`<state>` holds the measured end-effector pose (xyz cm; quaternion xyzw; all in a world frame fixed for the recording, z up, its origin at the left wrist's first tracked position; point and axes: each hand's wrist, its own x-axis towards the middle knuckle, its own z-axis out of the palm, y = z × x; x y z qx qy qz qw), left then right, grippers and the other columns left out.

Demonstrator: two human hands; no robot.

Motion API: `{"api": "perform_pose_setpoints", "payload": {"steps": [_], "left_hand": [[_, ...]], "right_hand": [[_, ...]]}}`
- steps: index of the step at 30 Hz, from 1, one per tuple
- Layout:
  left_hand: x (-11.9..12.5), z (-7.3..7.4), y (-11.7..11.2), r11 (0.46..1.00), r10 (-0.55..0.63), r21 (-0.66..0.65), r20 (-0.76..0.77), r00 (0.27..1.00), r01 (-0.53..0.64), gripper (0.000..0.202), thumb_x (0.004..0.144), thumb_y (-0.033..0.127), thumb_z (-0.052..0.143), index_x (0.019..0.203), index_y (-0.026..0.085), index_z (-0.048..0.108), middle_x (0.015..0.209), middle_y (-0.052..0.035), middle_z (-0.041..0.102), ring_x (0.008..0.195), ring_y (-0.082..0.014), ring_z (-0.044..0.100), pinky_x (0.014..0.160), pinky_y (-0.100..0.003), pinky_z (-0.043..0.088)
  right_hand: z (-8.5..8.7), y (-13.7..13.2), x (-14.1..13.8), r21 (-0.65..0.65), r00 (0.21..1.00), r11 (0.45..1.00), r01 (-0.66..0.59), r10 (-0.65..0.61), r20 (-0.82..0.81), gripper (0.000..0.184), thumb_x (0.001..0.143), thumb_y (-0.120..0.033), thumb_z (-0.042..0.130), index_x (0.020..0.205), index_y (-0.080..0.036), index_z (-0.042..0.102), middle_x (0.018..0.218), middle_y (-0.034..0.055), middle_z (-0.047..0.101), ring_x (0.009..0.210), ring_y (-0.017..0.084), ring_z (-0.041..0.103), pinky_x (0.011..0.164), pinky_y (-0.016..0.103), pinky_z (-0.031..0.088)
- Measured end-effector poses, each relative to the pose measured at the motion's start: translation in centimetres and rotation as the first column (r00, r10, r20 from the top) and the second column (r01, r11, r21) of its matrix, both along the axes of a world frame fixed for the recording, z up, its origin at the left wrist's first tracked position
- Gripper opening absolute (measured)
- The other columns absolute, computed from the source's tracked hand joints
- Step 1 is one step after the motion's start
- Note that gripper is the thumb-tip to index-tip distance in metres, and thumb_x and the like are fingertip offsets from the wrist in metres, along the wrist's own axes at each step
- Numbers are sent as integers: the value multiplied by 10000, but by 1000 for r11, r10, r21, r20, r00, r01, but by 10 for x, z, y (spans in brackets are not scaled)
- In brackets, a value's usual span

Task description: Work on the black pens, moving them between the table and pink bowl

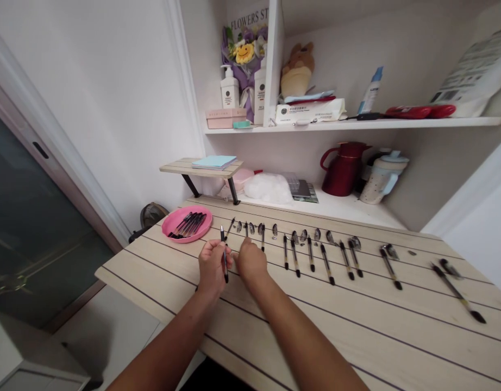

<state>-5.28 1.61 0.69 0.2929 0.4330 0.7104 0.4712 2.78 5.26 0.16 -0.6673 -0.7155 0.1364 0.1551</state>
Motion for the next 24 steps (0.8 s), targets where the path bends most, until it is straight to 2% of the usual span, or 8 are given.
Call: {"api": "perform_pose_setpoints", "payload": {"steps": [3,6,9,11,14,16,18,24], "left_hand": [[1,-1,-1,1000,-21,-12,-28,999,21,223,657,310,575,766,171,439,567,51,536,351,-38,435,363,-147,309],[2,-3,-2,995,-97,-29,-50,994,96,209,656,310,569,748,170,443,549,51,535,347,-43,437,356,-150,303],[6,-5,-4,977,-212,-59,-86,973,207,197,650,296,567,753,167,460,552,43,548,344,-48,442,347,-155,294],[9,-6,-5,959,-278,-90,-124,952,269,192,645,288,568,756,164,471,558,38,556,341,-50,443,336,-156,285],[13,-10,-7,930,-364,-125,-186,913,345,179,655,294,563,739,164,474,557,36,555,337,-49,444,326,-154,278],[14,-13,-8,915,-401,-137,-239,884,378,168,663,297,558,725,164,477,558,33,556,341,-50,455,324,-150,277],[15,-15,-8,911,-413,-150,-292,863,385,159,664,296,556,716,164,482,554,32,556,346,-52,465,323,-147,279],[17,-18,-9,910,-414,-176,-372,831,375,168,662,308,565,727,168,499,554,36,555,343,-50,464,325,-143,308]], "right_hand": [[-10,0,2,-5,996,1000,6,-7,-87,249,697,-178,543,937,-116,537,824,168,651,765,256,610,607,306,382],[-15,1,19,-7,931,1000,-3,0,-366,36,656,-188,558,677,-161,568,676,104,638,695,225,594,585,283,368],[-10,4,44,-13,828,999,-47,32,-559,156,698,-286,512,580,-187,539,529,22,568,539,157,538,511,253,352],[-3,4,60,-12,650,1000,-23,6,-760,155,697,-344,528,655,-196,543,498,-19,529,451,118,468,447,235,318],[8,2,75,8,218,998,68,-7,-976,216,637,-372,630,708,-205,513,508,-44,497,417,84,402,402,215,270],[12,-2,79,36,76,993,108,27,-997,238,630,-368,656,700,-206,496,525,-45,486,423,72,393,398,208,265],[14,-4,80,50,38,993,110,46,-998,243,637,-370,658,700,-204,491,526,-44,482,420,68,385,393,206,260],[12,-9,75,51,109,996,70,44,-993,276,630,-406,660,725,-197,507,527,-44,475,424,71,395,390,207,264]]}}
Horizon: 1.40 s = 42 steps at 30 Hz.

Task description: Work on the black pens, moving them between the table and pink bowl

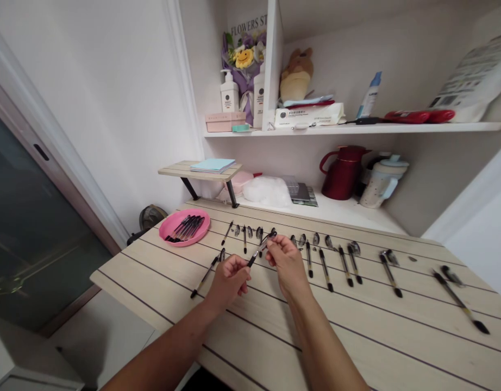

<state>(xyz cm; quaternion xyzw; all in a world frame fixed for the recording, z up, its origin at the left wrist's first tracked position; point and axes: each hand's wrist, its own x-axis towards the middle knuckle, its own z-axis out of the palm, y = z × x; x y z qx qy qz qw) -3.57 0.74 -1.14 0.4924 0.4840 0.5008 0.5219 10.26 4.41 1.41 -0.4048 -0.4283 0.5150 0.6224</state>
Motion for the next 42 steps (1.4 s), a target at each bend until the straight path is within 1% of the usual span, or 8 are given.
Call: {"api": "perform_pose_setpoints", "payload": {"steps": [4,10,18,25,29,34,37,42], "left_hand": [[1,-1,0,1000,-3,7,-15,1000,3,146,671,293,558,721,168,501,552,41,548,342,-43,456,338,-143,332],[2,1,0,1000,8,12,-10,1000,-8,119,619,203,586,711,164,522,508,58,512,366,-54,475,351,-143,339],[3,1,0,999,-11,-31,151,988,16,267,590,269,673,800,116,612,592,-13,607,518,-126,593,490,-220,461],[5,3,-2,999,-2,-35,208,978,10,309,576,287,698,816,104,629,602,-33,630,561,-150,614,554,-260,492],[4,2,-2,999,-21,-20,180,983,25,293,593,286,689,822,112,632,618,-31,632,575,-149,617,549,-250,483],[4,1,-1,999,-26,-18,103,994,28,262,623,271,667,836,120,637,618,-17,618,518,-109,586,484,-197,429],[5,1,-2,1000,-12,-15,102,995,13,245,623,259,658,822,119,632,590,-1,597,488,-96,564,458,-190,413],[7,-2,-3,999,44,1,44,998,-44,231,622,242,636,813,112,637,580,-6,594,488,-100,555,428,-182,387]], "right_hand": [[0,-4,-3,-5,999,999,-39,39,25,275,623,-390,670,717,-197,498,571,-45,483,432,64,401,393,203,254],[-3,-7,-5,-46,987,995,-92,98,129,275,618,-397,668,709,-190,512,471,-54,460,409,78,390,386,207,245],[1,-8,-1,-72,989,994,-84,92,117,250,621,-379,665,664,-200,496,459,-65,458,394,71,386,392,210,237],[1,-13,2,-88,974,990,-107,122,193,259,625,-375,669,638,-189,489,442,-59,476,392,67,383,413,210,257],[1,-16,3,-110,970,986,-121,142,198,262,635,-383,664,646,-189,488,449,-58,478,399,70,393,409,208,254],[2,-19,5,-131,961,974,-187,209,180,284,652,-423,647,748,-168,569,503,-47,505,415,65,391,408,206,253],[-1,-19,5,-146,956,974,-174,203,213,303,648,-447,642,671,-152,576,438,-45,485,399,62,364,410,208,247],[-9,-18,2,-137,964,978,-160,185,192,320,624,-448,659,569,-154,546,420,-43,485,396,57,363,413,206,251]]}}
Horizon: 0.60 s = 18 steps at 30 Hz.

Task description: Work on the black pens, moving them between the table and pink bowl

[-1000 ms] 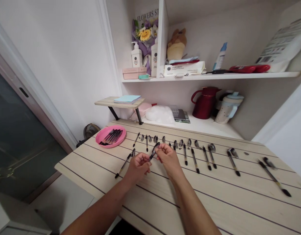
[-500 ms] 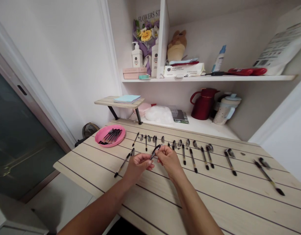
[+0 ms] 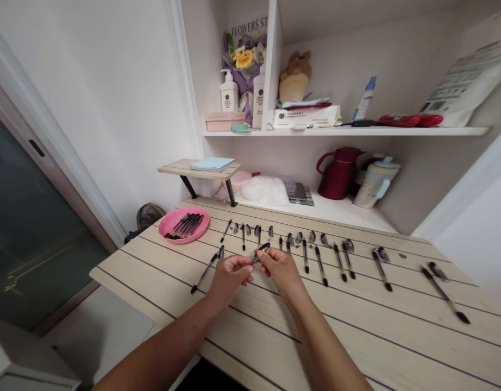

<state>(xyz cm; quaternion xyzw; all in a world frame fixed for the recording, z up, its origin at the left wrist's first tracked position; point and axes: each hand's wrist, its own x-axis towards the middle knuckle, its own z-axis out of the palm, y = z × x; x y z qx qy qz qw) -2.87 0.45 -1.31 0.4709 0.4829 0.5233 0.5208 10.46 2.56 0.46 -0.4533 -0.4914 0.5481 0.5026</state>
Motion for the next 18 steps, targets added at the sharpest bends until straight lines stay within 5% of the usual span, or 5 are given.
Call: {"api": "perform_pose_setpoints", "payload": {"steps": [6,12,18], "left_hand": [[-1,-3,0,996,69,66,-122,990,-61,174,623,228,612,764,132,650,574,-11,603,500,-103,545,430,-184,382],[-2,2,2,1000,-14,1,89,996,14,311,616,236,628,904,120,615,668,-15,610,482,-80,531,432,-180,385],[-37,21,26,989,149,-5,156,976,-150,323,612,257,641,905,121,613,682,-33,616,500,-72,528,470,-183,400]], "right_hand": [[-9,-1,-3,-35,999,999,37,-37,-4,340,597,-474,670,593,-149,569,413,-42,483,387,63,360,404,213,253],[-3,-6,-4,-20,998,1000,5,-6,-63,394,609,-476,659,815,-145,607,642,7,598,449,69,441,419,204,308],[-27,-10,-8,-50,997,999,22,-18,79,375,637,-501,605,756,-145,596,630,1,571,426,60,406,421,202,290]]}}
